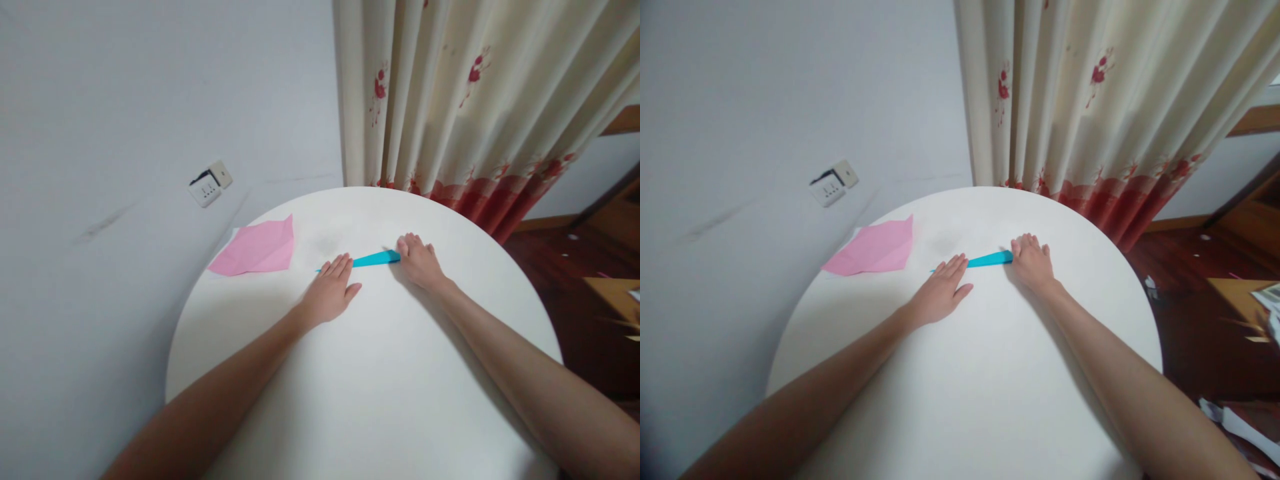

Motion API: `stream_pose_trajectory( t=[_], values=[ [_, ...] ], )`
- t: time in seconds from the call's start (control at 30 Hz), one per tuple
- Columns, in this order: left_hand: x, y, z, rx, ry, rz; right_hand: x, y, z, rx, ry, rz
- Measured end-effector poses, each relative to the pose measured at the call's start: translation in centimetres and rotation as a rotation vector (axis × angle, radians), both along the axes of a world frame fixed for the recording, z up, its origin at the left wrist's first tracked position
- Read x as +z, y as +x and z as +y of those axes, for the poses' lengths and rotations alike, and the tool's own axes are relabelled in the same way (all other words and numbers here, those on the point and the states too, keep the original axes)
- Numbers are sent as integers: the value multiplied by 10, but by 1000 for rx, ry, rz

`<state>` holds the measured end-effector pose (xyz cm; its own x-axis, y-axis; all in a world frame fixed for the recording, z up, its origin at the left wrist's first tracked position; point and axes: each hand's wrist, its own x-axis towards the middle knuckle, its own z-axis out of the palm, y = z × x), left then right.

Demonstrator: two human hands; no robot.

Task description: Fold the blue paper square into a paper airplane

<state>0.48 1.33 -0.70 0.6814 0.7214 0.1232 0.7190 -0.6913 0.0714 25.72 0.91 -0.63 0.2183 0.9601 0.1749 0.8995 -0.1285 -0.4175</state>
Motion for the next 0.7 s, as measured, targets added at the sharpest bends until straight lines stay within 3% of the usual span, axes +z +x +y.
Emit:
stream_pose_trajectory(
  t=[0.1,0.17,0.33,0.5,0.7],
  values=[
    [0,0,-1,-2,1,-9,4,-14,-2,51,130,80],
    [-1,0,-1,-7,10,-15,4,-31,-7,177,160,64],
    [-6,0,1,-8,37,-15,-5,-63,-22,529,63,-144],
    [-5,2,1,2,69,9,-7,-64,-25,535,6,-238],
    [7,5,-9,86,83,77,-3,-64,-24,535,-19,-240]
  ],
)
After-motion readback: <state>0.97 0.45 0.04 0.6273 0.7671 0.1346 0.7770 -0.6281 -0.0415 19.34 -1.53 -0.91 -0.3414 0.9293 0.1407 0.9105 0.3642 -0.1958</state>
